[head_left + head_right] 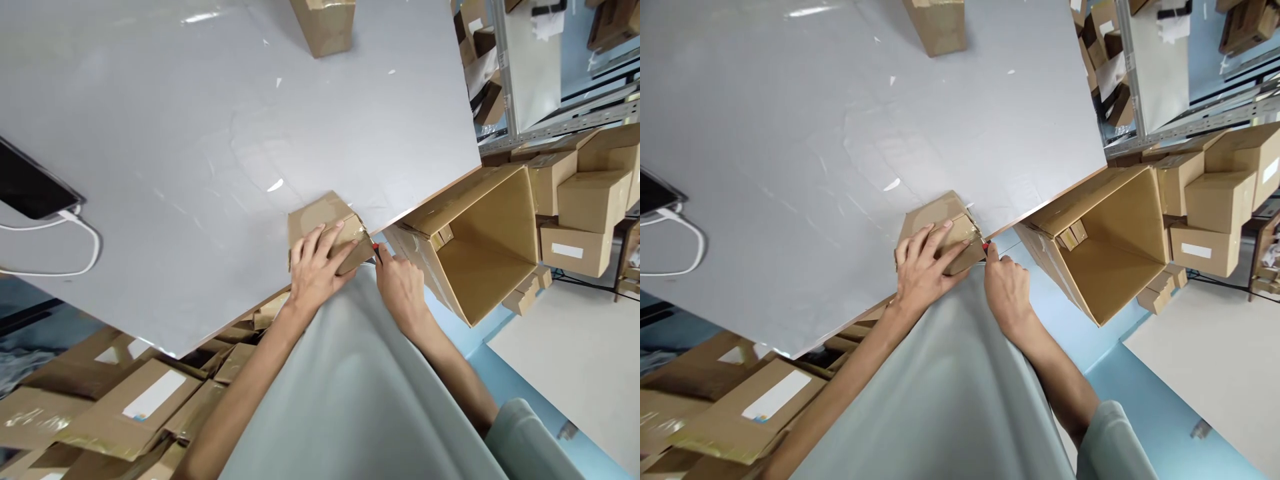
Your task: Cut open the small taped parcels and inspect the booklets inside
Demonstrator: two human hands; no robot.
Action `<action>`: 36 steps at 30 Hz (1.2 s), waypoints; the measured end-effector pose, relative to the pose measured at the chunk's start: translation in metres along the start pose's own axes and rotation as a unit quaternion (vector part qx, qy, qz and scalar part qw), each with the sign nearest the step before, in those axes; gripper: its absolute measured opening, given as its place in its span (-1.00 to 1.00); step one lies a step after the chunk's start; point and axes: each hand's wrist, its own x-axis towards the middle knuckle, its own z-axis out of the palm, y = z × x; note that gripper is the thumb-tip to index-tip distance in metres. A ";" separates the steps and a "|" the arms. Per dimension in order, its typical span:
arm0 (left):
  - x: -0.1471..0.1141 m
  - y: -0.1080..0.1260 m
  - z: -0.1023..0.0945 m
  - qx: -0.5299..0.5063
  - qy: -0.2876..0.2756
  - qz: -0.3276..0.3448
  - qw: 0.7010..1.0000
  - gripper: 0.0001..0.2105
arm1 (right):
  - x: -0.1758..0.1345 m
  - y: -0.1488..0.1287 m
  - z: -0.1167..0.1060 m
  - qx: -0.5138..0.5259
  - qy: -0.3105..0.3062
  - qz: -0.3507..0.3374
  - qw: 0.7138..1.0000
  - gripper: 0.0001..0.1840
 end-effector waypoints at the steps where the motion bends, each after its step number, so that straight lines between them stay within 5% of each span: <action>1: 0.000 0.001 0.000 -0.002 -0.002 0.004 1.000 -0.54 | -0.002 0.001 0.003 0.000 0.002 0.002 1.000 -0.52; 7: 0.006 0.005 -0.006 -0.013 -0.011 0.015 1.000 -0.53 | -0.009 -0.002 0.016 0.014 0.023 0.022 0.999 -0.49; 18: 0.025 -0.004 -0.012 -0.008 0.026 0.019 0.999 -0.55 | 0.005 -0.024 0.008 0.040 0.085 0.030 0.995 -0.57; 31: 0.034 -0.011 -0.009 -0.010 0.068 0.011 0.998 -0.60 | 0.013 -0.018 0.009 0.065 0.129 -0.007 0.989 -0.57; 36: 0.041 -0.009 -0.016 0.003 0.066 -0.023 0.998 -0.63 | 0.005 0.002 0.001 0.070 0.089 -0.033 0.993 -0.58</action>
